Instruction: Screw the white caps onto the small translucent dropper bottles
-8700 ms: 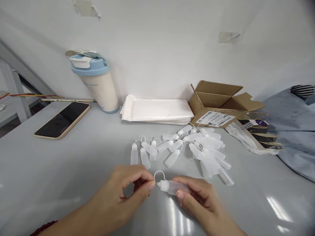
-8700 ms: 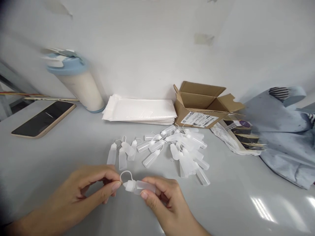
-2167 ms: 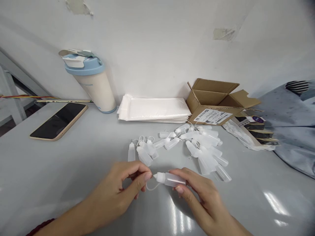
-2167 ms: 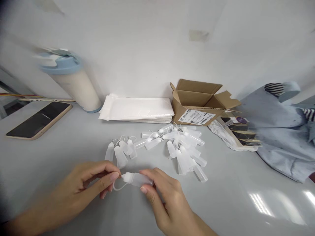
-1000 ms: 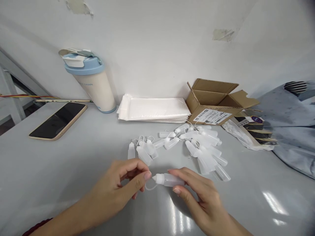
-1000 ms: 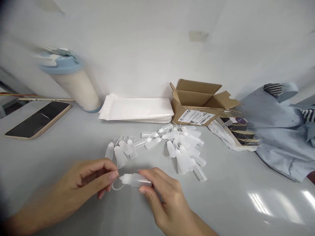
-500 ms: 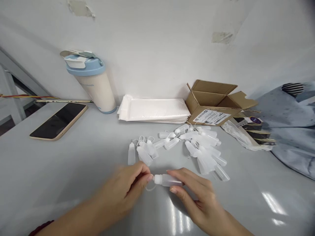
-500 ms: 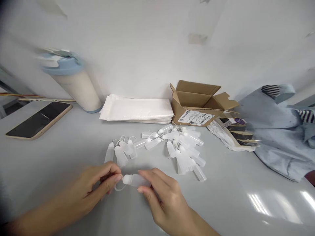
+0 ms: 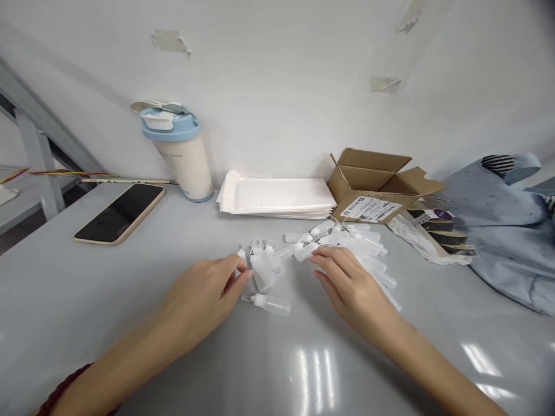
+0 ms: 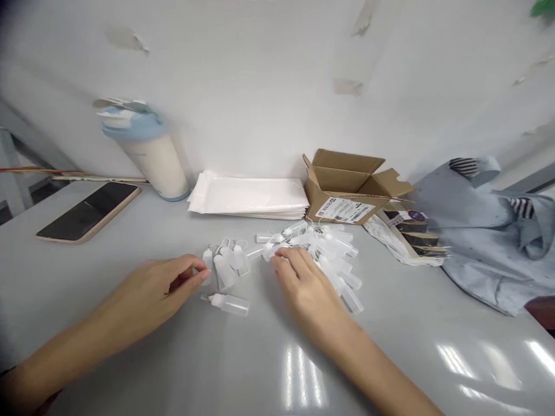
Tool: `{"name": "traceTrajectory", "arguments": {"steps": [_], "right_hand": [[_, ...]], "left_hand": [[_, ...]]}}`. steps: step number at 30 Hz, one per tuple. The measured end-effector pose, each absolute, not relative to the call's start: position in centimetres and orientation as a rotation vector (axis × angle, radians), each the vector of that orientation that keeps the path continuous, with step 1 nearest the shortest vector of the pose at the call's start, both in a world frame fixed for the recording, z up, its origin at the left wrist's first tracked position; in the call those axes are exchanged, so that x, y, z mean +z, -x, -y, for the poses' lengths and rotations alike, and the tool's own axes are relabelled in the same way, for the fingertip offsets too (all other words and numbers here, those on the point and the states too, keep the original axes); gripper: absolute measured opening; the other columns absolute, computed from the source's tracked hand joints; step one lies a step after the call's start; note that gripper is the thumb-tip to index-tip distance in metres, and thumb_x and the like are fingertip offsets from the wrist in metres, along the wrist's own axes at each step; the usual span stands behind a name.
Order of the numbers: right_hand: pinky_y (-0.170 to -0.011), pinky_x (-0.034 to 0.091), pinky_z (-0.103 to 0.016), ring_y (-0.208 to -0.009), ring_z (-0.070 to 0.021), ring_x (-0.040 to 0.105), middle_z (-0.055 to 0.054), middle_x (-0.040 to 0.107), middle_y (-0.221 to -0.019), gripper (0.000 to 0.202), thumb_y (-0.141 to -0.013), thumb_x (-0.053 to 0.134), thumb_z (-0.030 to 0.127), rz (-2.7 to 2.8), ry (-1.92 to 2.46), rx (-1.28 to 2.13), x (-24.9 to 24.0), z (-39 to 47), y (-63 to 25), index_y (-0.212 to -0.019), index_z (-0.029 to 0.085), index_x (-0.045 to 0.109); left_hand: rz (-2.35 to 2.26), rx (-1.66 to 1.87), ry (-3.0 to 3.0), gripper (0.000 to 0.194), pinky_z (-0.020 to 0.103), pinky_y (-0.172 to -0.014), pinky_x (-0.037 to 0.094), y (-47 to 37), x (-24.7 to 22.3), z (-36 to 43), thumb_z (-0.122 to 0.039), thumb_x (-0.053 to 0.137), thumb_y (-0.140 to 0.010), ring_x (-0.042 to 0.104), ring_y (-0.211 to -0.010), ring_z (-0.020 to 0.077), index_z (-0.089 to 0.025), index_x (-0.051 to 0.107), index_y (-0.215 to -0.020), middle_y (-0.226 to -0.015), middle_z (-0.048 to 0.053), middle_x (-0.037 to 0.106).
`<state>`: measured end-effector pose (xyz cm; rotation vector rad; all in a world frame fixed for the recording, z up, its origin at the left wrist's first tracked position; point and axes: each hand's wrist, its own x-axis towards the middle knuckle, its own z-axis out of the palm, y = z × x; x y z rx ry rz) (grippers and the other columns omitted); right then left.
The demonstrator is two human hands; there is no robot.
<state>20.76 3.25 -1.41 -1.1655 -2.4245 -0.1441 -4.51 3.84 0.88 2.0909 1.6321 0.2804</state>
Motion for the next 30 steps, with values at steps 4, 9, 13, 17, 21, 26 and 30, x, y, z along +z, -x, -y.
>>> {"name": "traceTrajectory", "arguments": {"steps": [4,9,13,17,21,26,30], "right_hand": [[-0.076,0.052,-0.038,-0.094,-0.0263,0.058,-0.013,0.065,-0.104,0.028,-0.086,0.047,-0.005,2.634,1.126,-0.227,-0.5,-5.2,-20.6,-0.104,0.012,0.06],[-0.066,0.049,-0.037,-0.085,-0.0287,0.058,-0.014,0.065,-0.092,0.032,-0.079,0.046,-0.011,2.761,1.125,-0.39,-1.1,-6.4,-19.3,-0.094,0.012,0.063],[-0.061,0.046,-0.037,-0.077,-0.0286,0.057,-0.014,0.065,-0.085,0.029,-0.081,0.045,-0.01,2.746,1.091,-0.416,-2.0,-6.2,-19.1,-0.083,0.013,0.062],[-0.068,0.049,-0.038,-0.085,-0.0274,0.059,-0.016,0.065,-0.1,0.032,-0.085,0.04,-0.008,2.605,1.045,-0.33,-2.1,-5.1,-20.4,-0.098,0.012,0.06],[-0.08,0.051,-0.036,-0.097,-0.0237,0.059,-0.014,0.061,-0.107,0.026,-0.092,0.043,0.001,2.352,1.067,-0.196,-1.4,-4.0,-21.9,-0.112,0.014,0.052],[-0.073,0.053,-0.033,-0.093,-0.0217,0.062,-0.009,0.063,-0.105,0.02,-0.091,0.056,0.015,1.877,1.203,0.244,-0.7,-2.9,-22.4,-0.11,0.021,0.056],[-0.06,0.052,-0.027,-0.076,-0.0174,0.063,-0.004,0.067,-0.1,0.015,-0.089,0.063,0.025,1.577,1.255,0.769,-0.3,-1.9,-21.8,-0.104,0.027,0.062]], "left_hand": [[-1.612,0.31,-2.113,0.029,0.025,-0.051,0.029,4.4,0.8,-3.9,-0.032,0.036,-0.092,0.048,-0.051,0.0163,-0.021,0.059,-0.079,-0.059,-0.002,0.056],[-1.577,0.324,-2.118,0.03,0.026,-0.053,0.033,4.2,0.6,-3.7,-0.033,0.036,-0.093,0.049,-0.053,0.0168,-0.021,0.06,-0.08,-0.061,-0.002,0.059],[-1.568,0.35,-2.117,0.027,0.027,-0.054,0.033,4.1,0.6,-3.7,-0.031,0.036,-0.092,0.05,-0.054,0.0169,-0.021,0.06,-0.082,-0.061,-0.002,0.059],[-1.549,0.391,-2.107,0.029,0.027,-0.053,0.034,4.1,0.6,-3.5,-0.032,0.035,-0.092,0.049,-0.053,0.0161,-0.021,0.061,-0.084,-0.062,-0.002,0.06],[-1.52,0.44,-2.088,0.03,0.025,-0.052,0.036,4.1,0.4,-3.3,-0.034,0.035,-0.093,0.05,-0.053,0.0149,-0.022,0.061,-0.087,-0.064,-0.003,0.063],[-1.434,0.631,-2.056,0.024,0.021,-0.046,0.035,4.0,0.0,-2.9,-0.033,0.042,-0.093,0.048,-0.05,0.0128,-0.023,0.063,-0.086,-0.058,-0.005,0.057],[-1.358,0.659,-1.955,0.022,0.019,-0.045,0.039,3.6,-0.1,-2.7,-0.034,0.046,-0.092,0.054,-0.053,0.0125,-0.023,0.064,-0.097,-0.062,-0.004,0.06]]}}
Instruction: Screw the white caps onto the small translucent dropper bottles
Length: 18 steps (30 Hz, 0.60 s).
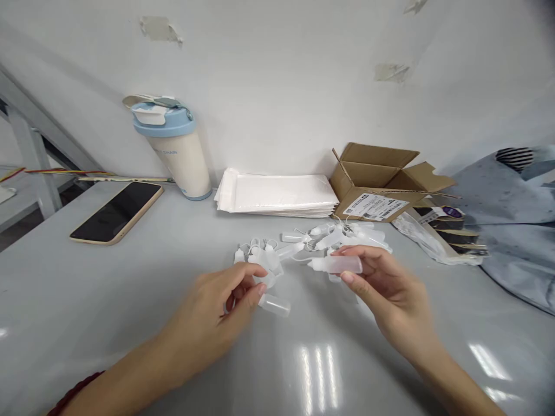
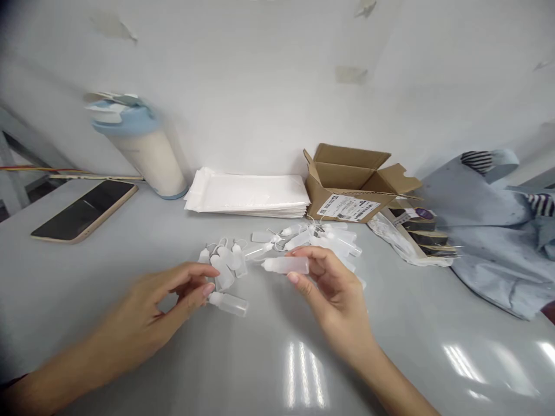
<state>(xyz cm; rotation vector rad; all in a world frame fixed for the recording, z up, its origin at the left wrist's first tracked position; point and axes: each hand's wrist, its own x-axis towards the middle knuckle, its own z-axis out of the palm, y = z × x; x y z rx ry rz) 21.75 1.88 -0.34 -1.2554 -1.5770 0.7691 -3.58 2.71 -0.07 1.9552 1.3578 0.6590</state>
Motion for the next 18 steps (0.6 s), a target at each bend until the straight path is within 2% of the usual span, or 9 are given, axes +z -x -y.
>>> {"name": "traceTrajectory", "arguments": {"steps": [3,7,9,14,18], "right_hand": [[-0.064,0.053,-0.026,-0.078,-0.0167,0.064,-0.003,0.068,-0.098,0.014,-0.089,0.064,0.026,1.489,1.225,1.019,-0.1,-1.1,-21.3,-0.103,0.029,0.064],[-0.065,0.053,-0.022,-0.077,-0.0145,0.064,-0.002,0.069,-0.096,0.015,-0.089,0.065,0.026,1.437,1.159,1.219,0.0,-0.6,-21.0,-0.103,0.03,0.066],[-0.066,0.052,-0.021,-0.077,-0.0136,0.063,-0.001,0.07,-0.096,0.015,-0.089,0.065,0.026,1.414,1.135,1.269,0.0,-0.5,-20.9,-0.103,0.031,0.067],[-0.068,0.052,-0.021,-0.079,-0.0135,0.063,-0.001,0.07,-0.097,0.015,-0.088,0.067,0.028,1.312,1.119,1.361,-0.1,-0.5,-20.9,-0.103,0.03,0.067],[-0.068,0.052,-0.022,-0.079,-0.0135,0.063,-0.002,0.07,-0.097,0.016,-0.088,0.067,0.029,1.303,1.095,1.382,-0.2,-0.5,-21.0,-0.104,0.03,0.066]], "left_hand": [[-1.325,0.632,-1.831,0.028,0.02,-0.053,0.046,3.3,-0.1,-2.6,-0.035,0.046,-0.092,0.056,-0.055,0.0118,-0.022,0.061,-0.111,-0.069,-0.003,0.063],[-1.284,0.583,-1.789,0.032,0.022,-0.056,0.048,3.3,-0.2,-2.4,-0.034,0.045,-0.093,0.056,-0.055,0.0118,-0.022,0.057,-0.12,-0.072,-0.003,0.064],[-1.27,0.569,-1.798,0.029,0.021,-0.056,0.048,3.3,-0.2,-2.3,-0.034,0.045,-0.093,0.057,-0.056,0.0121,-0.023,0.06,-0.116,-0.071,-0.003,0.065],[-1.314,0.531,-1.817,0.029,0.02,-0.046,0.039,3.0,0.2,-2.2,-0.037,0.042,-0.094,0.054,-0.053,0.0122,-0.022,0.066,-0.085,-0.064,-0.003,0.061],[-1.292,0.458,-1.744,0.03,0.02,-0.047,0.039,3.1,0.5,-2.4,-0.038,0.043,-0.094,0.056,-0.054,0.0122,-0.021,0.063,-0.079,-0.064,-0.003,0.062]]}}
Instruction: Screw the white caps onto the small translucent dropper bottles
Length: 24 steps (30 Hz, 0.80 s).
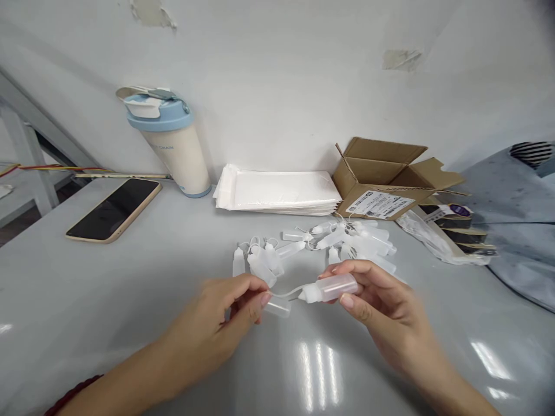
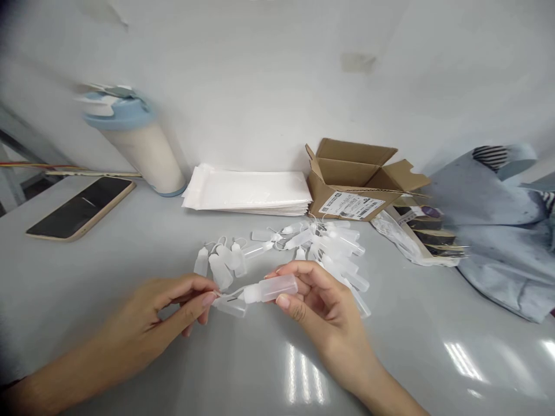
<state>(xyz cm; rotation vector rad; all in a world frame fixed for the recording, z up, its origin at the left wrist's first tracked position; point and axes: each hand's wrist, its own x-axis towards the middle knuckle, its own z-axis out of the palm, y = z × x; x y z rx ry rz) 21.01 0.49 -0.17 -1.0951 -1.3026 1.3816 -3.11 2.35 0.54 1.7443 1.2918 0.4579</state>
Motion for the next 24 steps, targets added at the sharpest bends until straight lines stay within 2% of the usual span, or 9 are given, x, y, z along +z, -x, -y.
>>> {"name": "traceTrajectory", "arguments": {"steps": [6,13,16,21,24], "right_hand": [[-0.068,0.055,-0.023,-0.079,-0.0149,0.066,-0.002,0.071,-0.097,0.015,-0.089,0.067,0.028,1.32,1.11,1.309,0.13,-0.54,-20.74,-0.103,0.03,0.066],[-0.059,0.057,-0.024,-0.073,-0.0164,0.068,-0.002,0.073,-0.091,0.014,-0.087,0.066,0.027,1.431,1.163,1.168,0.15,-0.29,-20.3,-0.101,0.03,0.068],[-0.062,0.057,-0.024,-0.077,-0.0165,0.069,-0.003,0.073,-0.095,0.016,-0.087,0.066,0.026,1.422,1.143,1.186,-0.04,-0.14,-20.23,-0.103,0.029,0.067],[-0.07,0.057,-0.021,-0.084,-0.0145,0.068,-0.001,0.072,-0.097,0.019,-0.088,0.065,0.02,1.431,1.114,1.238,-0.04,-0.05,-20.09,-0.103,0.031,0.067],[-0.069,0.057,-0.022,-0.083,-0.0148,0.069,-0.001,0.073,-0.096,0.019,-0.088,0.065,0.021,1.441,1.108,1.246,0.06,0.01,-20.06,-0.103,0.031,0.067]], "left_hand": [[-1.268,0.463,-1.681,0.024,0.018,-0.044,0.038,3.19,0.91,-2.23,-0.035,0.048,-0.092,0.057,-0.053,0.0115,-0.022,0.066,-0.082,-0.064,-0.003,0.063],[-1.181,0.545,-1.866,0.02,0.017,-0.044,0.037,2.98,0.53,-2.01,-0.029,0.049,-0.091,0.055,-0.052,0.0102,-0.023,0.066,-0.082,-0.061,-0.005,0.062],[-1.178,0.597,-1.923,0.021,0.017,-0.049,0.039,2.83,0.37,-1.82,-0.028,0.048,-0.091,0.054,-0.053,0.0099,-0.023,0.065,-0.081,-0.059,-0.005,0.061],[-1.21,0.583,-1.885,0.022,0.017,-0.046,0.037,2.69,0.59,-1.61,-0.03,0.048,-0.091,0.052,-0.051,0.0103,-0.023,0.065,-0.079,-0.058,-0.005,0.058],[-1.227,0.575,-1.888,0.021,0.018,-0.047,0.038,2.68,0.7,-1.6,-0.031,0.049,-0.091,0.051,-0.051,0.0108,-0.023,0.064,-0.079,-0.058,-0.005,0.058]]}}
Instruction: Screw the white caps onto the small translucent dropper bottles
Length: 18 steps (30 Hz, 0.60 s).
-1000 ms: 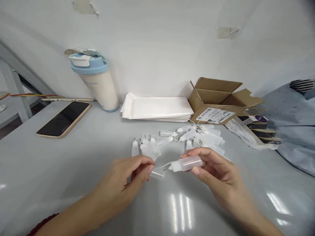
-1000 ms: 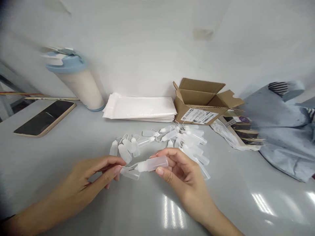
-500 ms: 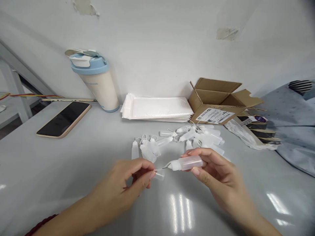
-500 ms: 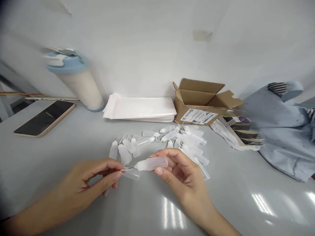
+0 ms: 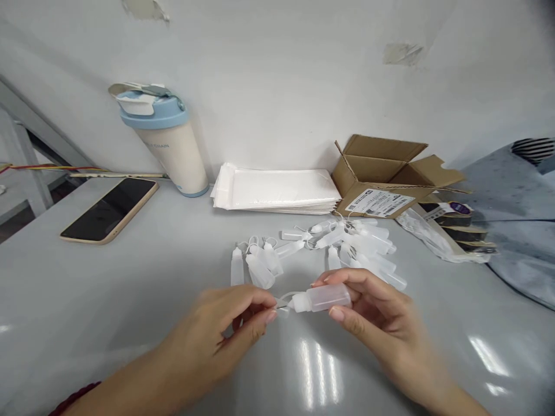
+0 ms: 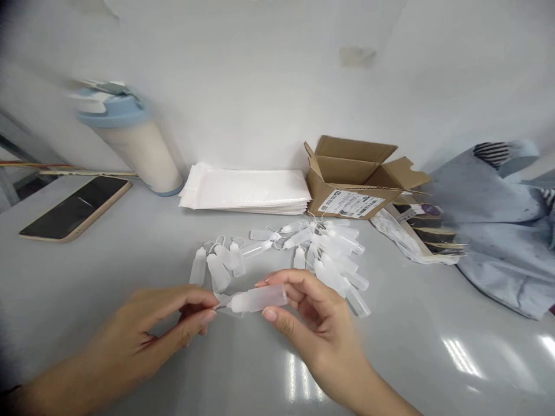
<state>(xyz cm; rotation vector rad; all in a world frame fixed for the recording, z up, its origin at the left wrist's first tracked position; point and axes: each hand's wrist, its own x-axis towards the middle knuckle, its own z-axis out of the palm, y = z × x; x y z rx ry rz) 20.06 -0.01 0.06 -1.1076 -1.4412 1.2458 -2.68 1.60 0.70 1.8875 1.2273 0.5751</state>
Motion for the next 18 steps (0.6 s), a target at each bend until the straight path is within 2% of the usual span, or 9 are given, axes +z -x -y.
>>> {"name": "traceTrajectory", "arguments": {"steps": [11,15,18], "right_hand": [[-0.061,0.057,-0.023,-0.074,-0.0164,0.07,-0.001,0.075,-0.087,0.016,-0.086,0.067,0.025,1.451,1.218,1.217,0.32,0.1,-20.01,-0.101,0.029,0.07],[-0.053,0.055,-0.024,-0.064,-0.0167,0.069,0.001,0.074,-0.077,0.017,-0.087,0.066,0.026,1.556,1.254,1.091,-0.1,0.28,-20.25,-0.103,0.03,0.071],[-0.053,0.054,-0.026,-0.062,-0.0165,0.068,0.001,0.074,-0.078,0.019,-0.087,0.067,0.024,1.651,1.243,0.963,-0.14,0.27,-20.36,-0.103,0.032,0.071]], "left_hand": [[-1.156,0.527,-1.95,0.02,0.016,-0.046,0.039,3.18,0.38,-1.8,-0.03,0.047,-0.094,0.054,-0.053,0.0102,-0.024,0.064,-0.083,-0.061,-0.005,0.059],[-1.143,0.56,-2.02,0.017,0.015,-0.046,0.038,3.31,-0.02,-1.83,-0.027,0.048,-0.094,0.055,-0.054,0.0095,-0.024,0.063,-0.087,-0.063,-0.005,0.06],[-1.128,0.58,-2.074,0.016,0.016,-0.048,0.038,3.29,-0.28,-1.78,-0.025,0.048,-0.095,0.053,-0.053,0.0091,-0.024,0.061,-0.086,-0.063,-0.006,0.058]]}}
